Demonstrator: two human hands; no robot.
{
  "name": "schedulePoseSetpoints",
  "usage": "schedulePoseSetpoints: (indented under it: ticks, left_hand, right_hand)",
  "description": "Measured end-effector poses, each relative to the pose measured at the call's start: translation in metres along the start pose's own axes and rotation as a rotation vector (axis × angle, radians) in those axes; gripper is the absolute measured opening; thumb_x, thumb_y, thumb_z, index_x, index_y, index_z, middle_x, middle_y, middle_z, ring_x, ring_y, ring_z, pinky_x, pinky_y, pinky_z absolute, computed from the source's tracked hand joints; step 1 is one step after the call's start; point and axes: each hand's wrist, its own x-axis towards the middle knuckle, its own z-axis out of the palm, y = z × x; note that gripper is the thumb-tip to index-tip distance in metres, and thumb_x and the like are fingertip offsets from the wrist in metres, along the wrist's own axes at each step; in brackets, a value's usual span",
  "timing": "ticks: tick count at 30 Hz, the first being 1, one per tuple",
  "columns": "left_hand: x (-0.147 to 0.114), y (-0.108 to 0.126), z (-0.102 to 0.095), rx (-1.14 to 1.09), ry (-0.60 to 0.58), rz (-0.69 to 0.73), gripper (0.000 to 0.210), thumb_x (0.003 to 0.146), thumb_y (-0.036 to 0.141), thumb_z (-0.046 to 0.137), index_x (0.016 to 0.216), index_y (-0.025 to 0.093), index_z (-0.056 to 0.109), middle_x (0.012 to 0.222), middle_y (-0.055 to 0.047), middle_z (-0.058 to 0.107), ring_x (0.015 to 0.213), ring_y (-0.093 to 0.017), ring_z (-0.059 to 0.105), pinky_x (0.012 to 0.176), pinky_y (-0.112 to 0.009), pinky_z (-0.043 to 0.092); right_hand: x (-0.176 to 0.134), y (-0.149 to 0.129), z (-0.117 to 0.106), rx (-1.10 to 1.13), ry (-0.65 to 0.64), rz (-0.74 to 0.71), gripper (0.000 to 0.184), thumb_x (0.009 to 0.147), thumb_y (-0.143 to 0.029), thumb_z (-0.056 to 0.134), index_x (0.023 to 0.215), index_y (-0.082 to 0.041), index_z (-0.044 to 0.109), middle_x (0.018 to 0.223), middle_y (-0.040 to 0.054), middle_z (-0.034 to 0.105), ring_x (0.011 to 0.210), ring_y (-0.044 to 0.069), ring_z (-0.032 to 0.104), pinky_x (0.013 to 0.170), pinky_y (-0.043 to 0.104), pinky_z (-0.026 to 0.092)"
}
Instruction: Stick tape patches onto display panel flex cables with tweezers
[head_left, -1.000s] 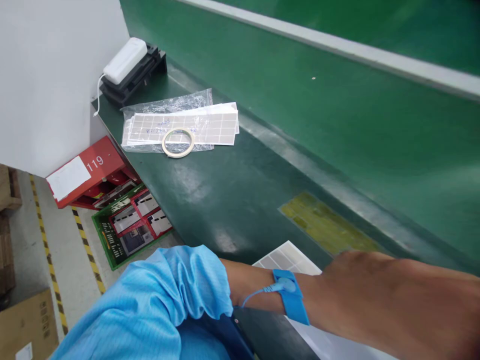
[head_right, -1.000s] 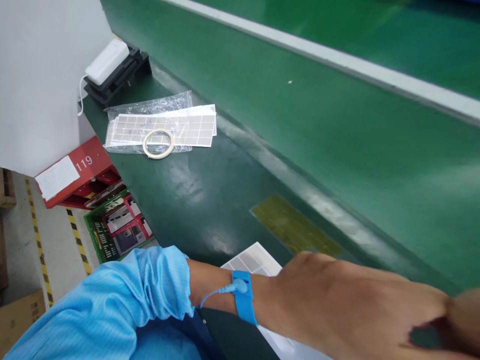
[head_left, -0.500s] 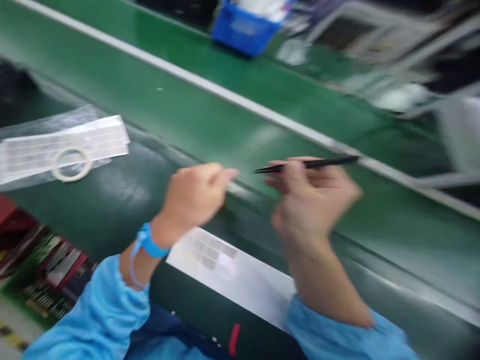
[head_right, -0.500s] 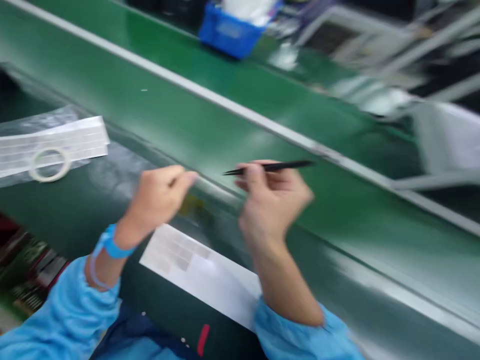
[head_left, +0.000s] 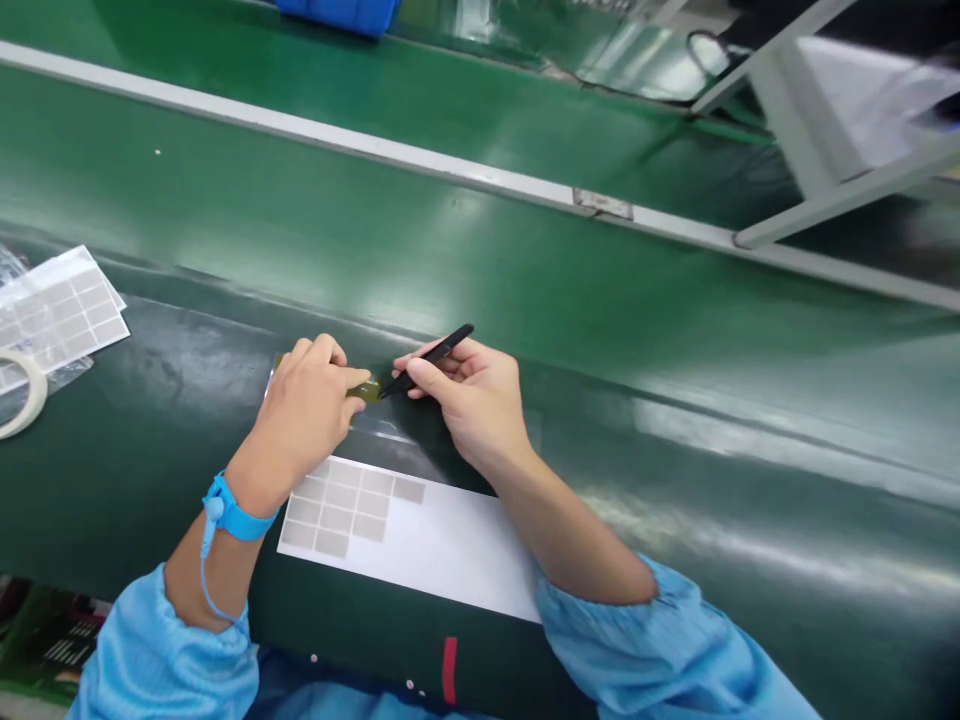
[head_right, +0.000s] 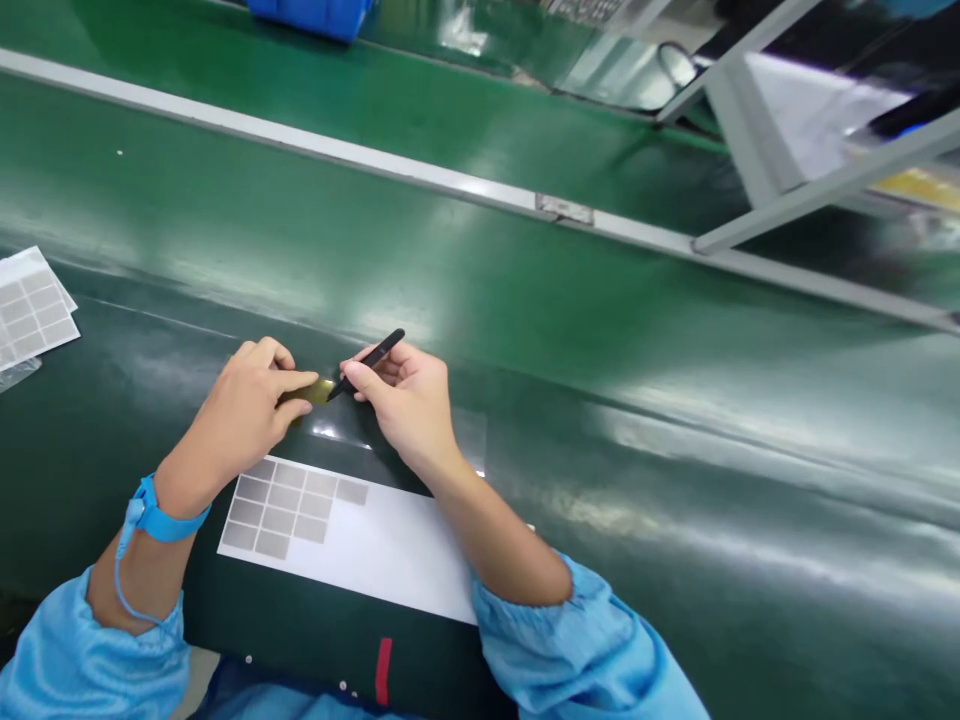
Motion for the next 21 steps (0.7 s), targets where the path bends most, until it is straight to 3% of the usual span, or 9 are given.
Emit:
schedulePoseSetpoints:
  ticks: [7,21]
  left_hand:
    - [0.001,0.0018,-0.0049,-0.028,-0.023,-0.026,0.018,0.094,0.018,0.074,0.108,0.025,0.082,0.11,-0.006,0.055,0.101,-0.024,0.052,0.089,-0.04,0.049]
    - [0.003,0.002,-0.0049,-0.056,-0.051,-0.038,0.025,0.095,0.018,0.074,0.117,0.025,0.081,0.113,-0.008,0.055,0.105,-0.025,0.051,0.093,-0.043,0.049]
  right_hand:
    - [0.0007,0.0,-0.0021,-0.002,0.035,-0.017,0.03,0.076,-0.041,0.089,0.086,-0.019,0.071,0.081,0.0049,0.076,0.072,0.019,0.075,0.054,0.024,0.062]
    - [0.0017,-0.0038,0.0003,-0.033,0.025,0.023,0.03,0.076,-0.037,0.087,0.088,-0.017,0.069,0.082,0.0062,0.077,0.072,0.018,0.075,0.057,0.023,0.062]
